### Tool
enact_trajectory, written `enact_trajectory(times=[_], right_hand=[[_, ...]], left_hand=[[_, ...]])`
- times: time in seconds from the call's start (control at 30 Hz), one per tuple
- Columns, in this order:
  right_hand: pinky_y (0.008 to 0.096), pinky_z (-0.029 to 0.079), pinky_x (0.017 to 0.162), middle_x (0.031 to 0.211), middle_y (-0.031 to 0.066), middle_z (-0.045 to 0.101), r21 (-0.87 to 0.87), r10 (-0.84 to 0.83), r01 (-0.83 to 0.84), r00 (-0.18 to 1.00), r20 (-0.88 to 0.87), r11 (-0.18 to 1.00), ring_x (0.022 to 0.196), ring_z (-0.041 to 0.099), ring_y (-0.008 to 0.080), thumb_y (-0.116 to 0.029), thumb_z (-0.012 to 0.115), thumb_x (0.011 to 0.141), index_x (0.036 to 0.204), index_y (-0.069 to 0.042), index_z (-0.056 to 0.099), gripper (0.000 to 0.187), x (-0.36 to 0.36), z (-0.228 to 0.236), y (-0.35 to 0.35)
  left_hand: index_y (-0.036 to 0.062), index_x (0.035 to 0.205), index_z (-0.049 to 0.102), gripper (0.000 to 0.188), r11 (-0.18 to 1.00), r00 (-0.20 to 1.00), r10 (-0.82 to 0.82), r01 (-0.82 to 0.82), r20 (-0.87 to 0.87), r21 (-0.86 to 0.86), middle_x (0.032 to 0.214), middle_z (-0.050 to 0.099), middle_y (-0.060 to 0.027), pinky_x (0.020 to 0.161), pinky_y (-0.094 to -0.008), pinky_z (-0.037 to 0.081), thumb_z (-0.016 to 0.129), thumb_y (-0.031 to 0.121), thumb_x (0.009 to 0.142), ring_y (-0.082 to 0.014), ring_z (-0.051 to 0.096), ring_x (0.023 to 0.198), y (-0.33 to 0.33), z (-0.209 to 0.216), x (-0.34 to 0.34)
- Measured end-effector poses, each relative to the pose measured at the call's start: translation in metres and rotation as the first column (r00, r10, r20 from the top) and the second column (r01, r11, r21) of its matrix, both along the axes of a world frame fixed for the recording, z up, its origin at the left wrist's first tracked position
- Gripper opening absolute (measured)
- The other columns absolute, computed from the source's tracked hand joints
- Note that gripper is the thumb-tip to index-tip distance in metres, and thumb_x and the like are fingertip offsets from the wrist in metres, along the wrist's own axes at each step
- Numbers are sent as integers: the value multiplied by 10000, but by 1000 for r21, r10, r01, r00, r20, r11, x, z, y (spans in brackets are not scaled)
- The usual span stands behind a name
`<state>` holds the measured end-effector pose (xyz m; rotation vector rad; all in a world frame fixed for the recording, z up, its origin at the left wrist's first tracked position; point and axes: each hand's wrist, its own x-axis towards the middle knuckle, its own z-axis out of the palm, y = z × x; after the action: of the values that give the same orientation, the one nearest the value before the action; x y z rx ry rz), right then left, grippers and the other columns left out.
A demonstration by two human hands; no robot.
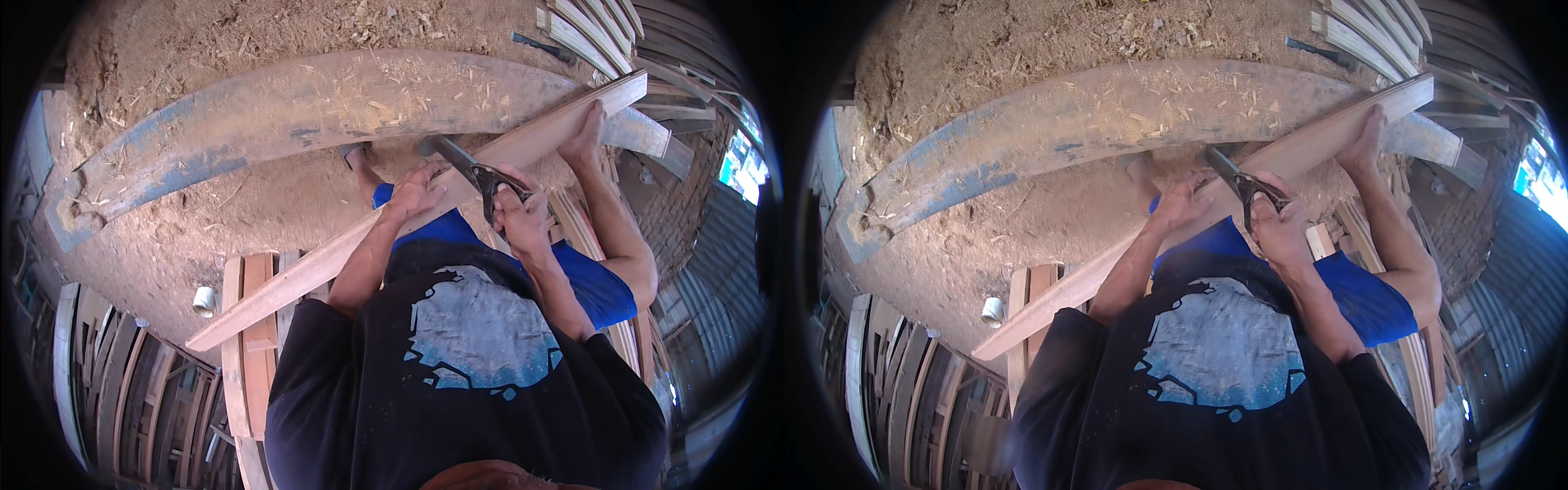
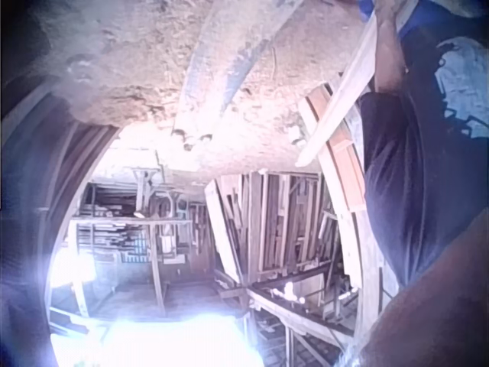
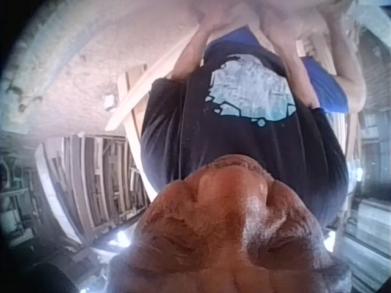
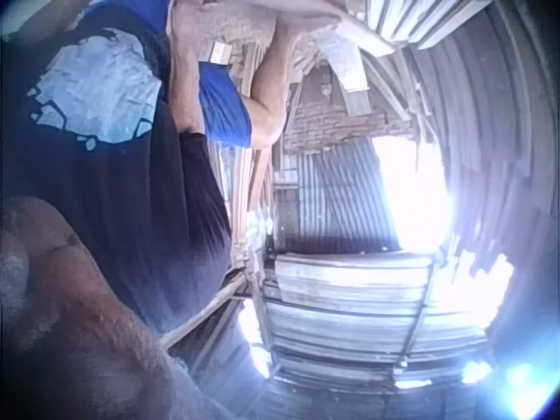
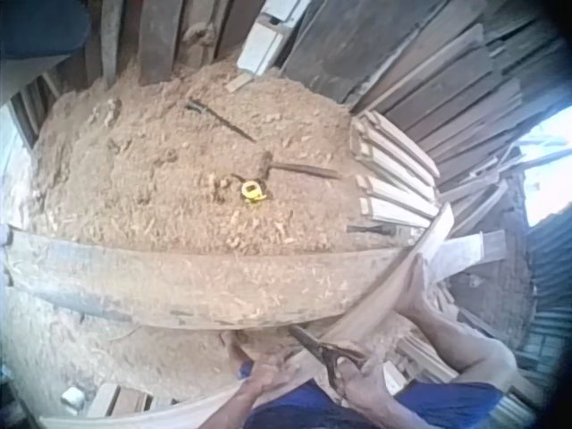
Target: The person uses a hand saw to cut a long wooden plank into smaller pieces. They position the plank between their legs, saw through it, and then move the cut pieces aside. The person repeats this process with another plank.
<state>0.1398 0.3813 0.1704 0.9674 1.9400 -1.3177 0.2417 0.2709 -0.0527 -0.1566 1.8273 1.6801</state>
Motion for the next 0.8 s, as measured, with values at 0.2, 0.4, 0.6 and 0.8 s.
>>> enact_trajectory(times=[0.2,0.4,0.6,0.8], right_hand=[[244,393,399,694,20,534,23,-134,135,990,-51,991,462,466,77,-21,537,962,1312,29,503,356,4,9,9],[257,402,412,702,26,530,4,-147,147,989,2,989,483,472,85,-29,548,968,1328,23,493,367,-4,-11,14],[256,394,407,711,27,535,20,-83,84,996,-34,996,478,469,83,-22,542,975,1329,32,476,364,5,23,8],[249,395,415,706,30,536,31,-21,20,999,26,999,488,474,78,-21,542,971,1363,23,464,402,-2,-33,8]], left_hand=[[198,1369,583,554,997,996,-81,81,43,18,1303,615,-122,1056,-419,450,689,238,826,-320,588,1209,-11,17,-12],[191,1351,589,546,999,999,-20,18,34,49,1247,615,-144,1064,-440,441,697,206,816,-353,563,1221,-2,4,-7],[221,1373,574,557,998,998,-46,45,43,38,1280,606,-151,1076,-461,430,703,230,831,-361,541,1259,4,-2,-5],[220,1377,571,549,997,996,-70,68,54,40,1308,593,-154,1091,-462,421,697,246,843,-366,536,1274,8,-3,-4]])
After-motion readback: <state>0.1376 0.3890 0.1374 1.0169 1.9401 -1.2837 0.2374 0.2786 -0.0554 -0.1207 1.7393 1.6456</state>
